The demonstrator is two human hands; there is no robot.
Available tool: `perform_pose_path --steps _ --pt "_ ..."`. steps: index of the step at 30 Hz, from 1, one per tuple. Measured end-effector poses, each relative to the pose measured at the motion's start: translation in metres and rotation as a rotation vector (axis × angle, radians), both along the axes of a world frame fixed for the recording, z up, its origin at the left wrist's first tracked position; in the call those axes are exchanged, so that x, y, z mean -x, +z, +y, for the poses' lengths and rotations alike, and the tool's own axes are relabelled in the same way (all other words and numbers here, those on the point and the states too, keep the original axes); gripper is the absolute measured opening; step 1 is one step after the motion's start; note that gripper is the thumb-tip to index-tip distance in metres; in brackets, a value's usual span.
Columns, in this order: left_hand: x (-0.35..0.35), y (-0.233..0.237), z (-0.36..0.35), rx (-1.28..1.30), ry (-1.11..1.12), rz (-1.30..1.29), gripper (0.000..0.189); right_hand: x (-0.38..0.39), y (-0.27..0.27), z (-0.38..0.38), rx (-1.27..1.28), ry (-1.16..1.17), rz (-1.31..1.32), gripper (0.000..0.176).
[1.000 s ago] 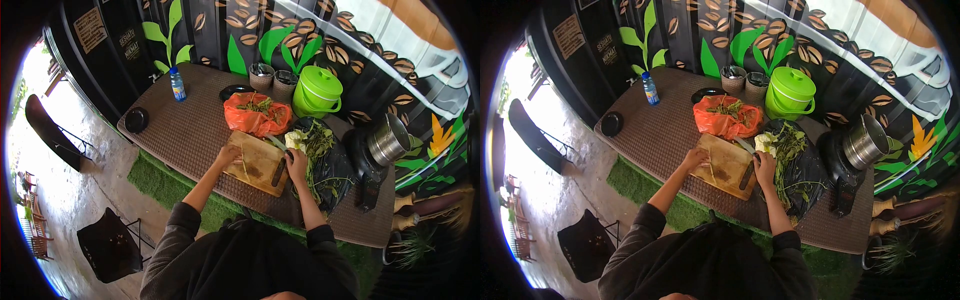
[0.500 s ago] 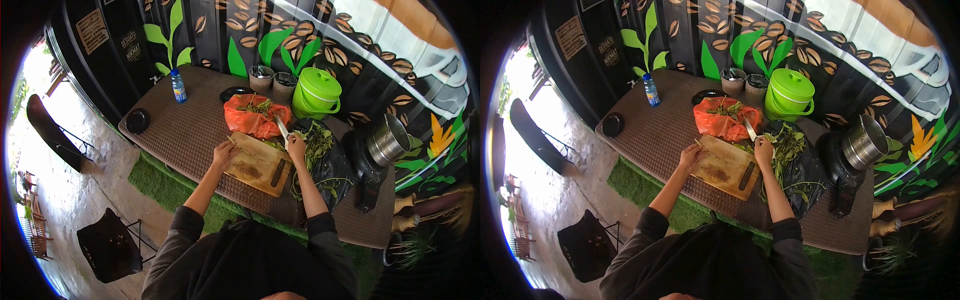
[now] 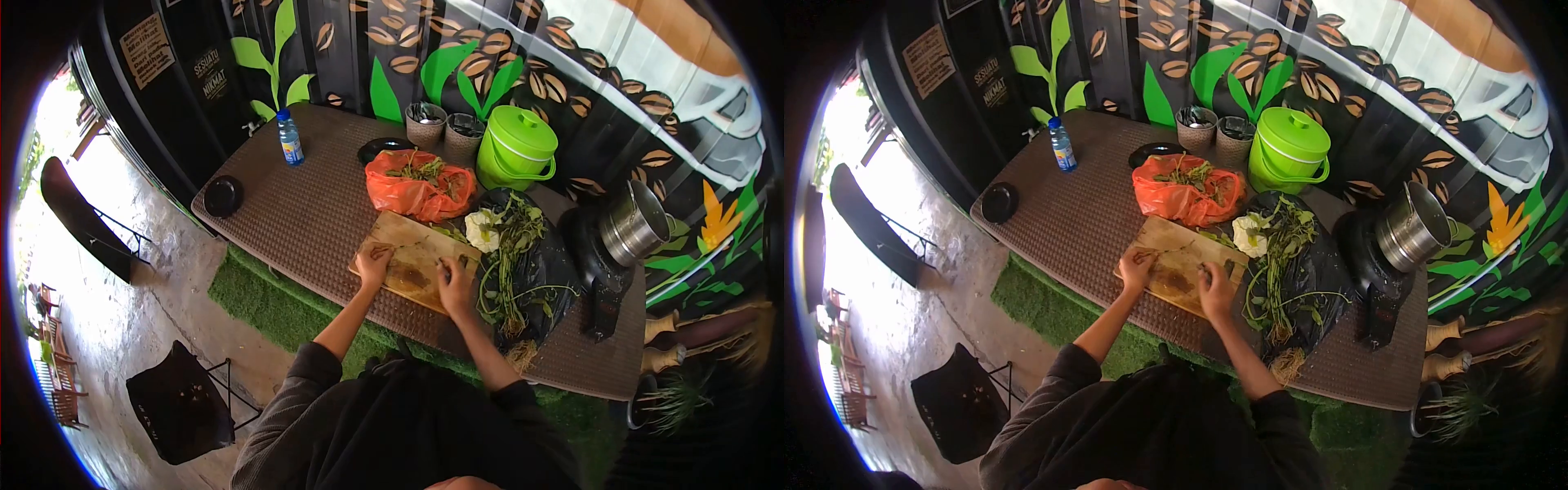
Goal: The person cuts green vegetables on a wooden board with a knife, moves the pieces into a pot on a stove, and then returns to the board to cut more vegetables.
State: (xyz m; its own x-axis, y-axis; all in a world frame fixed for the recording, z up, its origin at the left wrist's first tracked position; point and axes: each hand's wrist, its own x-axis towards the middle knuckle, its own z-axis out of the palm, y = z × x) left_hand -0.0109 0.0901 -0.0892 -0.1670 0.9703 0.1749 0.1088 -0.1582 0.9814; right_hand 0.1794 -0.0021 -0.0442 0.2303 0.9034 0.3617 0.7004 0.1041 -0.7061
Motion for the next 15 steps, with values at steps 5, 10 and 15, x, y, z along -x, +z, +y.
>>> perform_pose_path --steps 5,10,15 --pt "0.001 0.018 -0.008 -0.033 -0.037 0.174 0.016 0.032 -0.022 -0.011 0.056 0.006 -0.072 0.026" --pt "0.002 0.019 -0.012 -0.007 -0.047 0.268 0.012 0.028 -0.022 -0.012 0.038 -0.002 -0.133 0.024" --pt "0.003 0.025 -0.015 -0.016 -0.058 0.250 0.012 0.011 -0.018 -0.009 0.057 -0.055 -0.183 0.021"
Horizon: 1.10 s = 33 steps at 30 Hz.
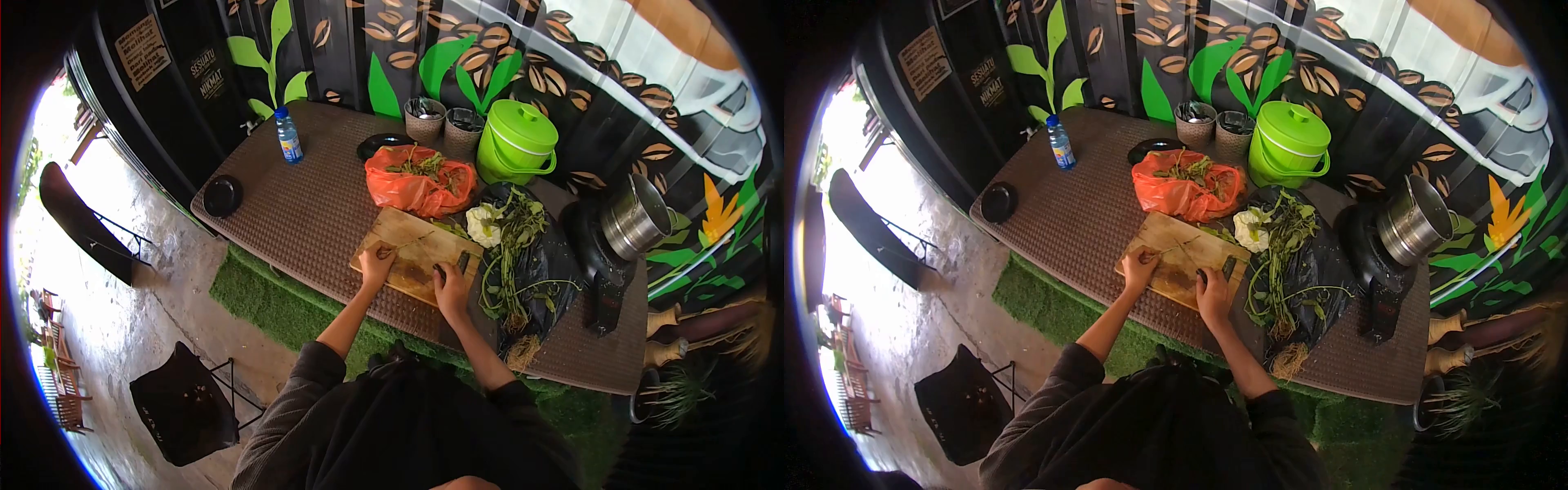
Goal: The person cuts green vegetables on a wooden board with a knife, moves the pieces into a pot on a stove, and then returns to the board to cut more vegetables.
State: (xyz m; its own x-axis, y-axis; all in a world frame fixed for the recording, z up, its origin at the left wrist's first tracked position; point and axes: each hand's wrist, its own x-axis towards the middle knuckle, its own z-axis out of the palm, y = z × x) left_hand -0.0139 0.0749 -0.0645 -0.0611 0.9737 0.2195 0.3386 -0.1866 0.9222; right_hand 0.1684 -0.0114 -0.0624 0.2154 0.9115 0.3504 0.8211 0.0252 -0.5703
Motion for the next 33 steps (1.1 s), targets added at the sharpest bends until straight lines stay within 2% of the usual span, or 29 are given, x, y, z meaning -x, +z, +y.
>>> perform_pose_path --steps 6,13,15,18,21,25,27,33 --pt "-0.002 -0.002 0.002 -0.036 -0.014 0.006 0.013 0.002 -0.005 -0.003 -0.123 0.163 -0.019 0.020" --pt "-0.001 0.001 0.000 0.009 -0.021 0.039 0.013 -0.006 -0.003 0.002 -0.032 0.015 -0.074 0.021" --pt "-0.002 0.000 0.001 -0.011 -0.030 0.001 0.013 -0.004 -0.003 -0.001 -0.087 0.133 -0.013 0.020" --pt "-0.001 -0.006 0.002 -0.015 -0.050 -0.023 0.013 -0.002 -0.005 -0.003 -0.091 0.165 -0.051 0.019" --pt "0.001 -0.010 0.004 -0.017 -0.072 -0.027 0.013 -0.006 0.000 0.000 -0.163 0.014 -0.159 0.018" --pt "-0.002 -0.015 0.002 -0.069 -0.076 -0.073 0.012 -0.004 0.001 -0.002 -0.089 -0.040 -0.125 0.019" --pt "-0.002 -0.019 0.003 -0.064 -0.073 -0.067 0.012 0.002 -0.002 -0.004 -0.210 0.134 -0.097 0.019" --pt "-0.003 -0.020 -0.003 -0.061 -0.043 -0.030 0.012 -0.010 0.007 0.000 -0.017 0.047 -0.145 0.020"
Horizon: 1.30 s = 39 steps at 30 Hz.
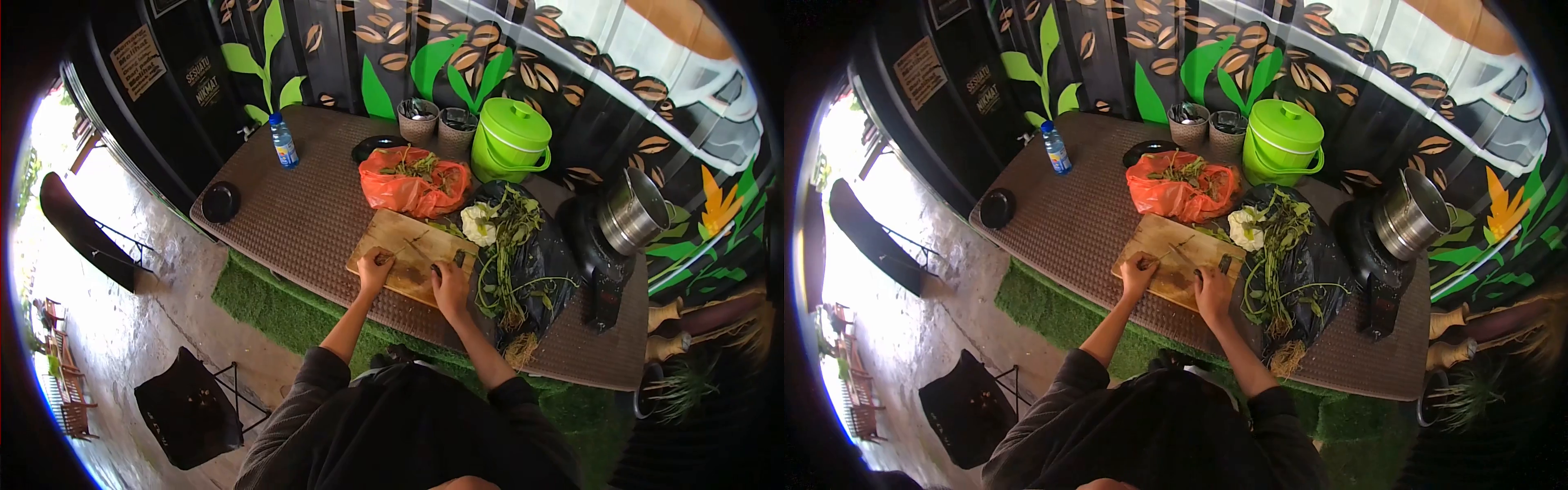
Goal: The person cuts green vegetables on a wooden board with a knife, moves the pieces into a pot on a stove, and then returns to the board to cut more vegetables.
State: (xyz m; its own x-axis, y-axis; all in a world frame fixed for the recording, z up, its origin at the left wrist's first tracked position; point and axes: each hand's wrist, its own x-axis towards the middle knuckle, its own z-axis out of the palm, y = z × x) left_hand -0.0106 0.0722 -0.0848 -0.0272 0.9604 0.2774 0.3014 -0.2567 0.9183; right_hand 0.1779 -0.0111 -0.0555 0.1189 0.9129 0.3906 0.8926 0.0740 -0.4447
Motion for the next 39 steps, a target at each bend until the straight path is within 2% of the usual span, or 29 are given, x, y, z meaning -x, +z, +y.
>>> perform_pose_path --steps 2,5,8,13,20,22,28,32,37,39 --pt "-0.002 0.006 -0.002 -0.008 0.016 0.028 0.012 -0.004 0.004 0.003 0.026 -0.042 0.003 0.021" --pt "-0.005 0.015 -0.010 -0.019 0.027 0.022 0.011 -0.004 0.002 0.002 -0.042 0.048 -0.050 0.021" --pt "-0.005 0.013 -0.011 -0.027 0.036 0.060 0.010 -0.003 0.005 -0.001 0.055 0.105 -0.054 0.021" --pt "-0.004 0.006 -0.007 -0.102 0.004 0.023 0.009 -0.010 -0.007 0.005 -0.008 -0.005 0.015 0.020" --pt "-0.007 0.010 -0.007 -0.101 0.054 0.038 0.012 -0.022 -0.015 0.010 -0.191 0.051 -0.105 0.020" --pt "-0.008 0.009 -0.008 -0.064 0.057 0.075 0.013 -0.026 -0.010 0.011 -0.073 0.003 -0.076 0.019" --pt "-0.011 0.009 -0.007 -0.157 0.096 0.066 0.017 -0.026 -0.007 0.009 -0.141 0.107 -0.080 0.018" --pt "-0.009 0.011 -0.008 -0.099 0.081 0.096 0.017 -0.032 -0.012 0.014 -0.107 0.090 -0.068 0.021" --pt "-0.009 0.008 -0.008 -0.088 0.073 0.093 0.014 -0.033 -0.012 0.014 0.113 0.109 -0.003 0.031" --pt "-0.009 0.010 -0.009 -0.068 0.072 0.098 0.015 -0.032 -0.017 0.017 0.113 0.127 0.005 0.030"
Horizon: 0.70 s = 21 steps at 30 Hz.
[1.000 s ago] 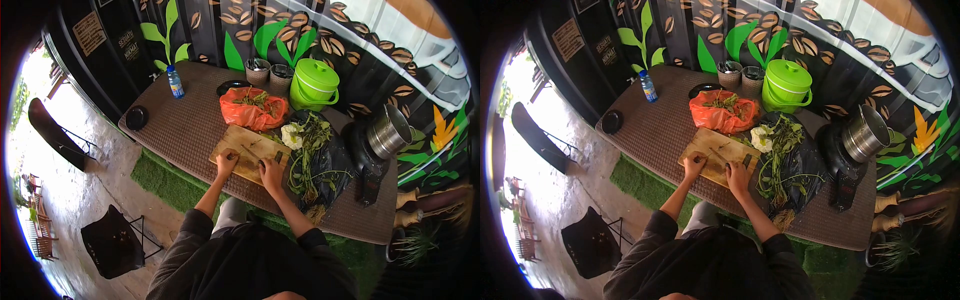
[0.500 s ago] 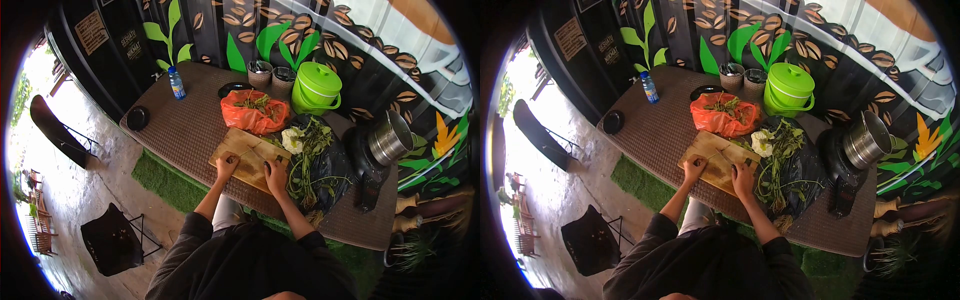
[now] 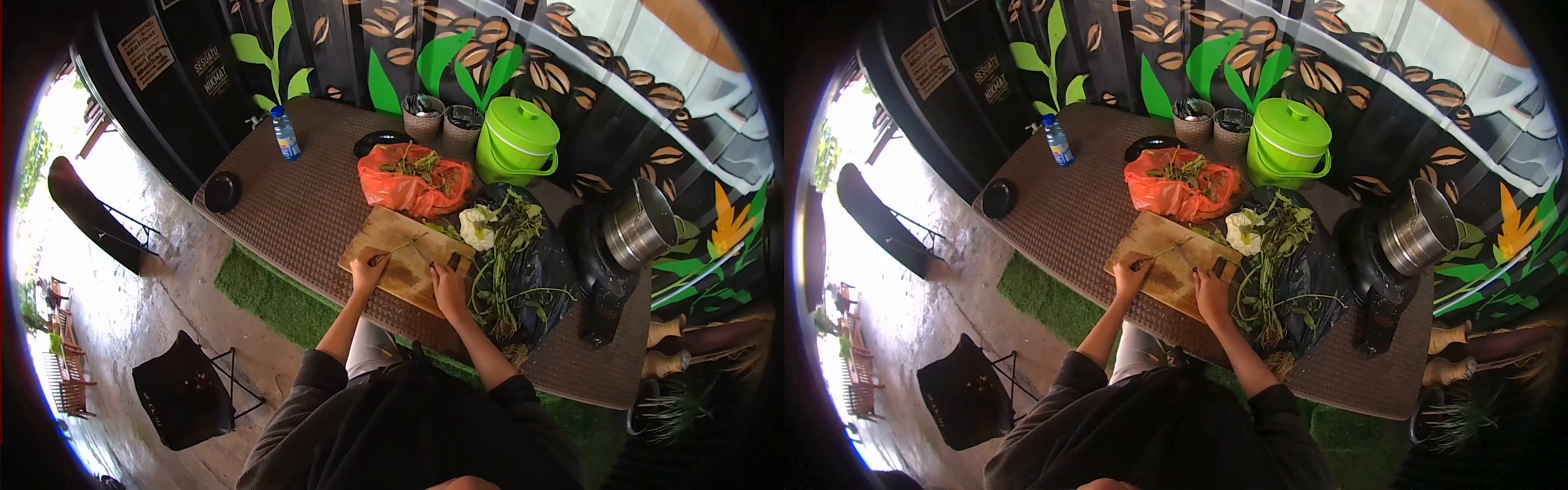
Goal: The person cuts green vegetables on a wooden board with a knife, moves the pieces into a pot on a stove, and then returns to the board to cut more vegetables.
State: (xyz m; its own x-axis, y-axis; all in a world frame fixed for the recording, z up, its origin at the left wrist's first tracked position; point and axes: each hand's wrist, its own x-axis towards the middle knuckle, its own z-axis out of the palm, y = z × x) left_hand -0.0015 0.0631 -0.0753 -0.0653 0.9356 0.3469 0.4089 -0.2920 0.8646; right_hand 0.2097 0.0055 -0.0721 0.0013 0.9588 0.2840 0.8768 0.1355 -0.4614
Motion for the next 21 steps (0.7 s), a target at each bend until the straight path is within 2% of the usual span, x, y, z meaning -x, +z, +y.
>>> perform_pose_path --steps 2,5,8,11,13,14,16,20,21 --pt "0.001 0.003 0.000 0.019 0.004 0.004 0.015 0.002 -0.010 0.006 0.000 0.021 0.009 0.031" --pt "0.007 0.002 -0.001 0.039 -0.107 0.011 0.016 0.008 -0.015 0.010 -0.068 0.013 -0.058 0.031" --pt "0.013 -0.001 0.000 0.000 -0.207 -0.067 0.017 0.013 -0.005 0.015 0.041 -0.027 -0.157 0.032" --pt "0.014 0.007 -0.001 0.063 -0.132 -0.036 0.016 0.008 -0.005 0.022 0.044 -0.014 -0.184 0.033" --pt "0.017 0.013 -0.001 0.085 0.009 0.091 0.014 0.000 0.011 0.022 0.143 0.040 0.020 0.029" --pt "0.018 0.015 0.002 0.082 0.007 0.092 0.014 -0.003 0.019 0.017 0.140 0.037 0.020 0.029" --pt "0.018 0.015 0.007 -0.331 0.041 0.405 0.020 -0.010 0.027 0.004 -0.109 0.050 0.131 0.025" --pt "0.009 0.012 0.030 -0.303 0.076 0.385 0.021 -0.036 0.023 -0.005 -0.063 0.026 0.039 0.024" --pt "0.005 0.010 0.036 -0.167 -0.015 0.311 0.022 -0.044 0.023 -0.006 -0.132 0.046 0.001 0.024"
